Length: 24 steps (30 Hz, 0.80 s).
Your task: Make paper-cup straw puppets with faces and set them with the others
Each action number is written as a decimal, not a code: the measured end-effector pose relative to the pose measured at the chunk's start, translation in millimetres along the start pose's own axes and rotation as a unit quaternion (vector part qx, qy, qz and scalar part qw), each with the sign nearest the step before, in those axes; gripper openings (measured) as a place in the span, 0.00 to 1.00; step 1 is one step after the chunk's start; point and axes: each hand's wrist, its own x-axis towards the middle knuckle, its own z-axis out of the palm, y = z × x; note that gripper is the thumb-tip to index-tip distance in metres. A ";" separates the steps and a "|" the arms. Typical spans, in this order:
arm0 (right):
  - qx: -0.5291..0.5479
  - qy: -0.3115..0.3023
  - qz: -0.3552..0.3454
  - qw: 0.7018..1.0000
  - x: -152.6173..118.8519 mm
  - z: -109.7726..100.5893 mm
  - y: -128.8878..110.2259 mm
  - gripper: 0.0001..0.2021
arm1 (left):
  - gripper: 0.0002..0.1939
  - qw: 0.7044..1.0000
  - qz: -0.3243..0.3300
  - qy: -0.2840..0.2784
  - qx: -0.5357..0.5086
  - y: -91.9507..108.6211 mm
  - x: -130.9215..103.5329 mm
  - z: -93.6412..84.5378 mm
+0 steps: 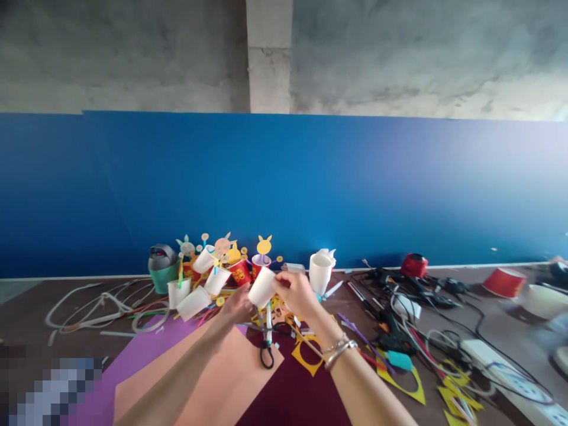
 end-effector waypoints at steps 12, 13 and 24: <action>-0.173 -0.007 0.033 0.984 -58.5 58.4 22.1 0.11 | 0.19 0.998 0.038 0.003 0.051 -17.5 -33.8 -17.8; -0.213 -0.030 0.033 0.976 -64.1 62.0 22.3 0.11 | 0.20 0.998 0.050 0.010 0.043 -20.8 -32.3 -19.1; -0.298 -0.093 0.103 0.944 -84.3 70.9 11.4 0.23 | 0.25 0.993 0.094 0.002 0.068 -31.4 -32.4 -26.1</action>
